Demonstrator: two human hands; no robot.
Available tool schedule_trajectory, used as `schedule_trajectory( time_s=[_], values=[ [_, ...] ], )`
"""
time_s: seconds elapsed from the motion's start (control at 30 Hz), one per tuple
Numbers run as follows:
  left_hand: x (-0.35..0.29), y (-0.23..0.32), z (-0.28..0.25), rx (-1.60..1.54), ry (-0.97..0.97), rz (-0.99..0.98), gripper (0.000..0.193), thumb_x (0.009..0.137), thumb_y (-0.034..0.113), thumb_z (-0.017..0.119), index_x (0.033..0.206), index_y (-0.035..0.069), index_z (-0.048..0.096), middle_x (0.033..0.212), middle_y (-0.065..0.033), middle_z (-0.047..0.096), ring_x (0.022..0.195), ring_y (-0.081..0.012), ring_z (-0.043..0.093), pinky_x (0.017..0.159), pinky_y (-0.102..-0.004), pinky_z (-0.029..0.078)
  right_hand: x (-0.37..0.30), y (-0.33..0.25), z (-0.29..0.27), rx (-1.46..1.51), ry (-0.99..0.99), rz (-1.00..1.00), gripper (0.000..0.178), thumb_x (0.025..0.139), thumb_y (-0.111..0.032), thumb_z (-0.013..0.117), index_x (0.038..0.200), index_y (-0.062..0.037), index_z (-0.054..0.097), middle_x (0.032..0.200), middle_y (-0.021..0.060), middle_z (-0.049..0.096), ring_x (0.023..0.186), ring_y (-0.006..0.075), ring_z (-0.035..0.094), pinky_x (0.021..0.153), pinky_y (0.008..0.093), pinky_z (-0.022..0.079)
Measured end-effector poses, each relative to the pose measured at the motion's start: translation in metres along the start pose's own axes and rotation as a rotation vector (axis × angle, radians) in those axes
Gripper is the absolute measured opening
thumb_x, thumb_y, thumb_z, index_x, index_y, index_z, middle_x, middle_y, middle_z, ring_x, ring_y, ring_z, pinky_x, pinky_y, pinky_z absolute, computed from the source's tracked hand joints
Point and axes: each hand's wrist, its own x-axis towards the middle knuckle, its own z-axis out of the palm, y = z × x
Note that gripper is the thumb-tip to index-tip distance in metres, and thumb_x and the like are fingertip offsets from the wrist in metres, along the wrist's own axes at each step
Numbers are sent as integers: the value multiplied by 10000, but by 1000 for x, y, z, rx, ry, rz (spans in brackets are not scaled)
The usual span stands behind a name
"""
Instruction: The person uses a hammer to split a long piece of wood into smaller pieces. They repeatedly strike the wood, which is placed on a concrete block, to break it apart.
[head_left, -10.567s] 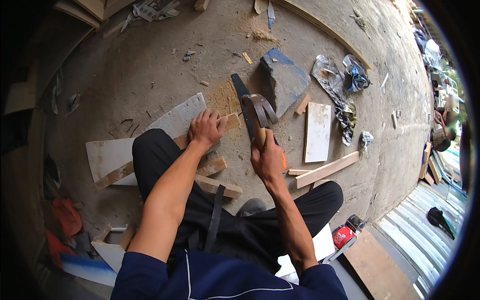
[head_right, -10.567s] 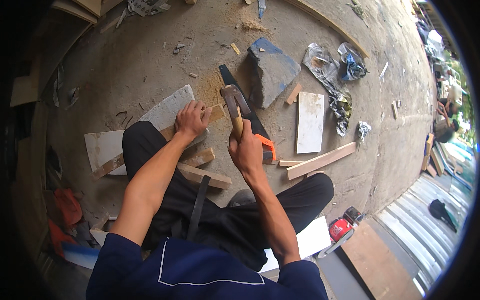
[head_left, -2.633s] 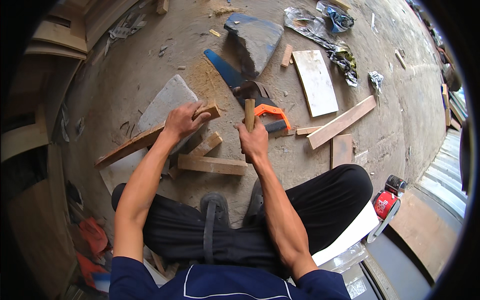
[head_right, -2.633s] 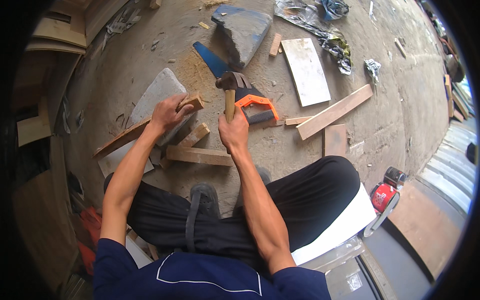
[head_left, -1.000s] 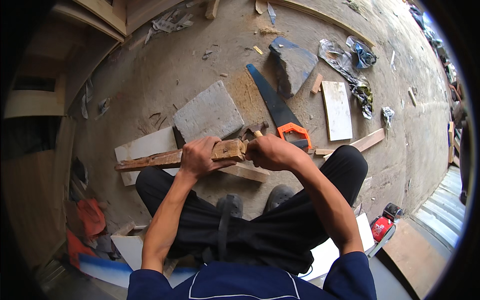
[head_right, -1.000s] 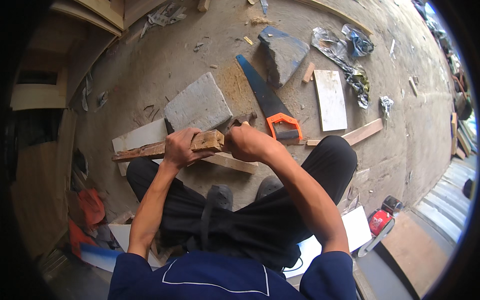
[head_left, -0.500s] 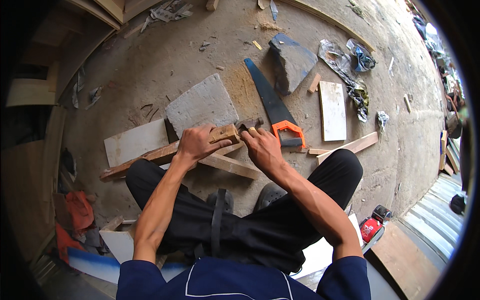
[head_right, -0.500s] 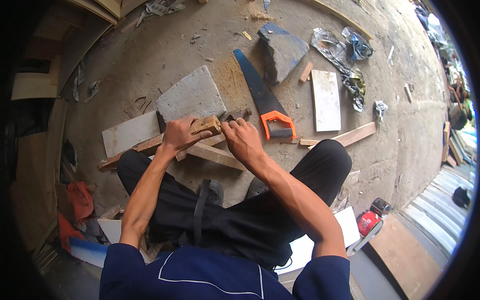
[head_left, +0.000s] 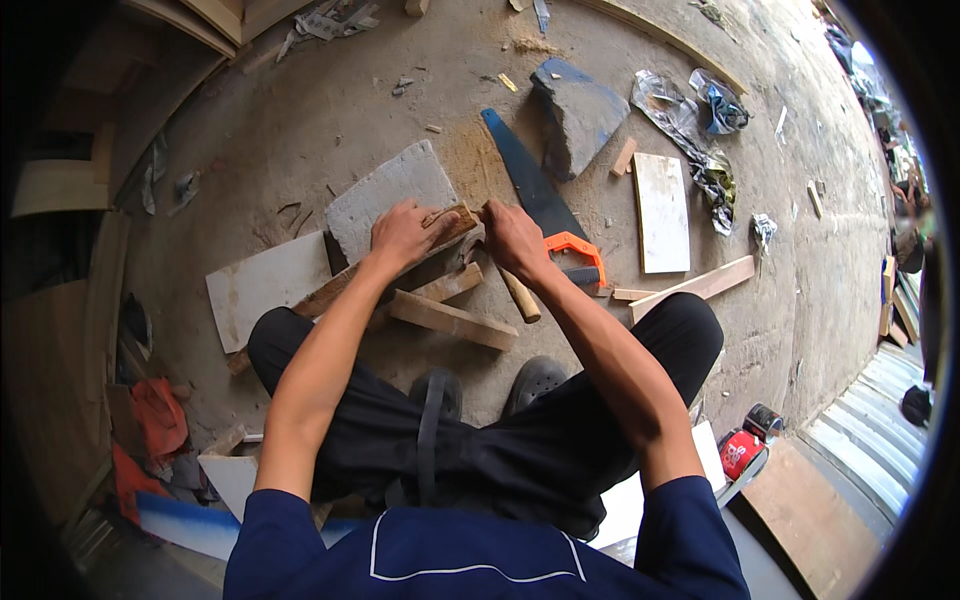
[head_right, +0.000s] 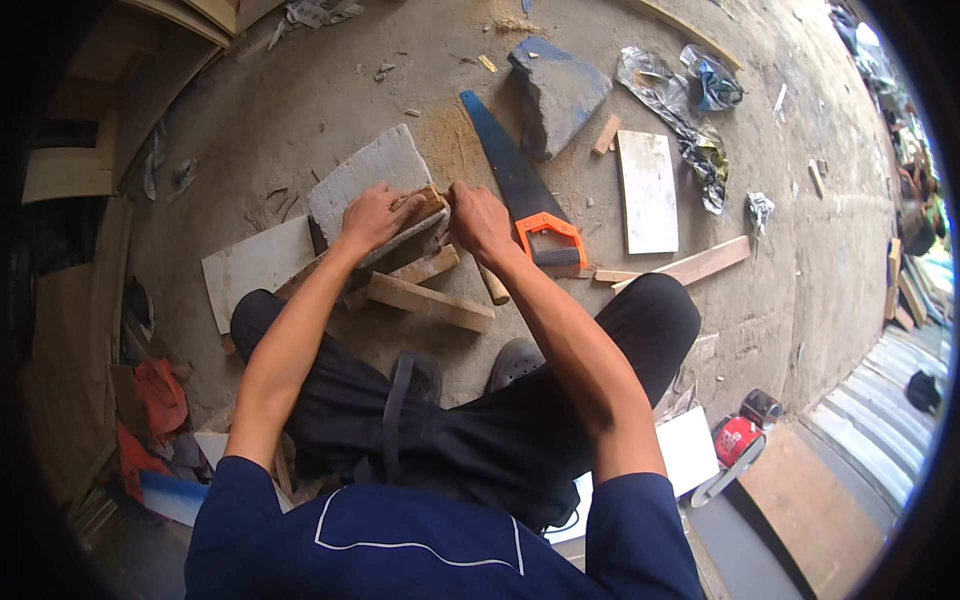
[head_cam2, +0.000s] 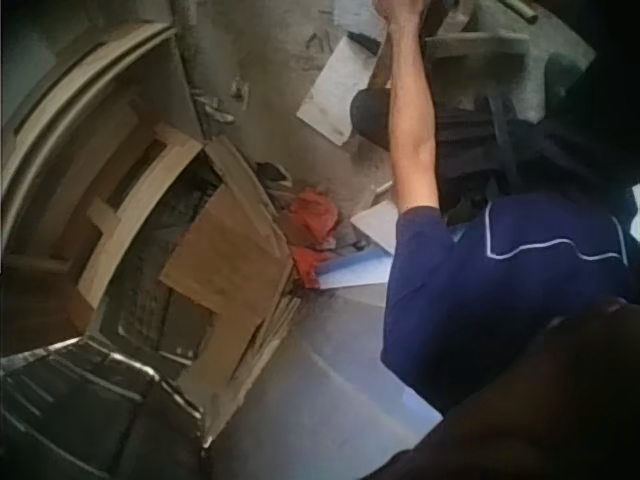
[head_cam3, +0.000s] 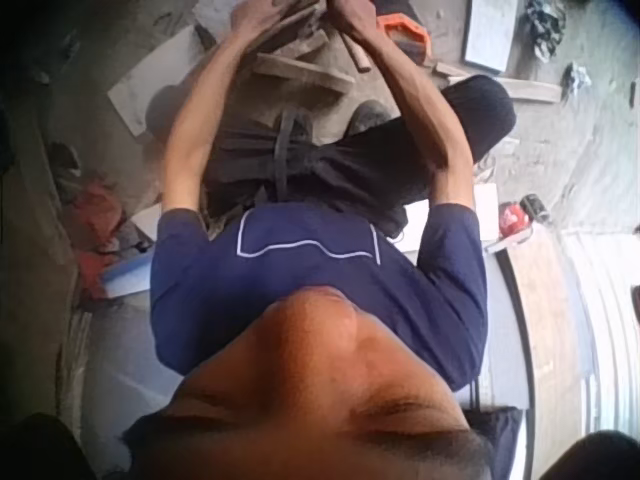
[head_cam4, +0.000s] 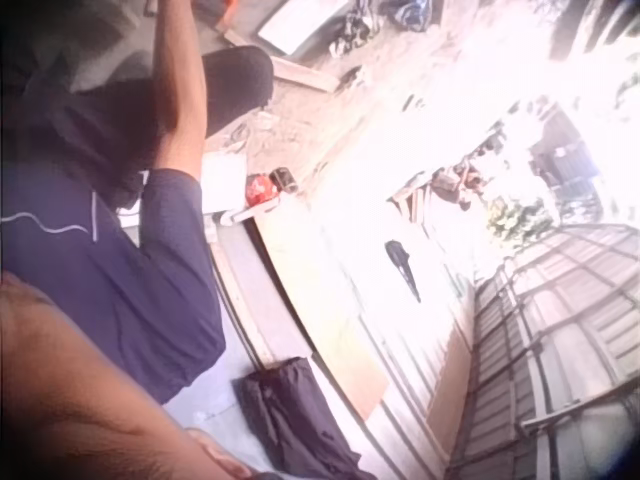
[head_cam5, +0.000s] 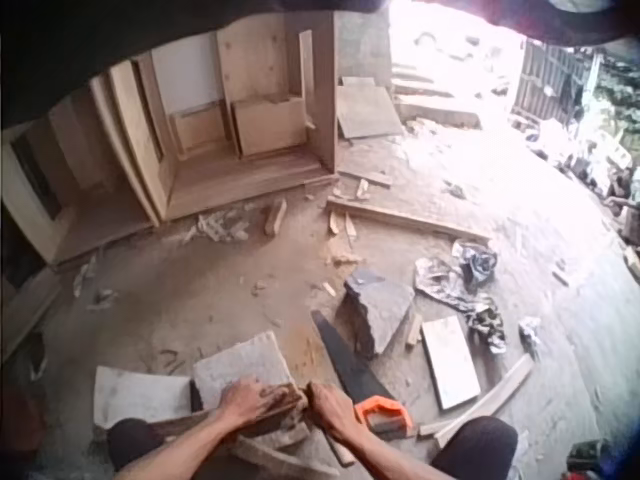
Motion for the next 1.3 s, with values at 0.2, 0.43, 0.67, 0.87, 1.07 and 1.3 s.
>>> schedule_trajectory(
  time_s=[0.2, 0.43, 0.67, 0.87, 1.07, 1.3],
  values=[
    [10, -7, 57, -17, 403, -113, 567, 914, 652, 469, 1003, 130, 673, 1043, -93, 630, 1049, -291, 570, 875, -448, 400, 24, 18, 18, 274, -45, 150, 278, 946, -265, 518, 977, 2, 587, 891, 290, 654, 856, 463, 634, 762, 535, 486],
    [19, -23, 56, -12, 383, -144, 499, 958, 567, 443, 944, 103, 624, 975, -134, 643, 976, -347, 594, 843, -461, 435, -23, 9, 2, -304, -523, 367, 483, 811, -448, 674, 1091, -56, 710, 1091, 174, 706, 1002, 338, 692, 782, 436, 573],
    [34, -24, 58, 71, 263, -108, 572, 950, 590, 418, 881, 47, 583, 988, -172, 620, 985, -365, 575, 851, -482, 414, -46, 13, 48, -320, -508, 476, 327, 872, -181, 581, 1118, 28, 637, 980, 168, 722, 948, 345, 707, 694, 465, 576],
    [34, -27, 69, 98, 400, -23, 522, 952, 558, 446, 855, 61, 570, 904, -147, 591, 938, -362, 567, 812, -488, 412, -58, 31, 27, -41, -353, 432, 388, 818, -169, 574, 1082, 93, 461, 876, 300, 668, 802, 419, 690, 680, 514, 541],
    [37, -24, 63, 35, 341, -22, 488, 950, 529, 469, 857, 62, 572, 898, -137, 592, 897, -363, 580, 772, -485, 428, -63, 24, -8, 561, -164, 613, 453, 890, -378, 696, 1060, 0, 514, 692, 92, 582, 517, 173, 583, 455, 334, 490],
    [37, -20, 61, 35, 341, -37, 468, 940, 511, 489, 839, 60, 567, 888, -138, 596, 897, -357, 588, 758, -481, 440, -53, 22, -4, 548, 135, 343, 306, 913, -275, 665, 1042, -23, 550, 730, 169, 584, 661, 298, 587, 652, 406, 466]
  ],
)
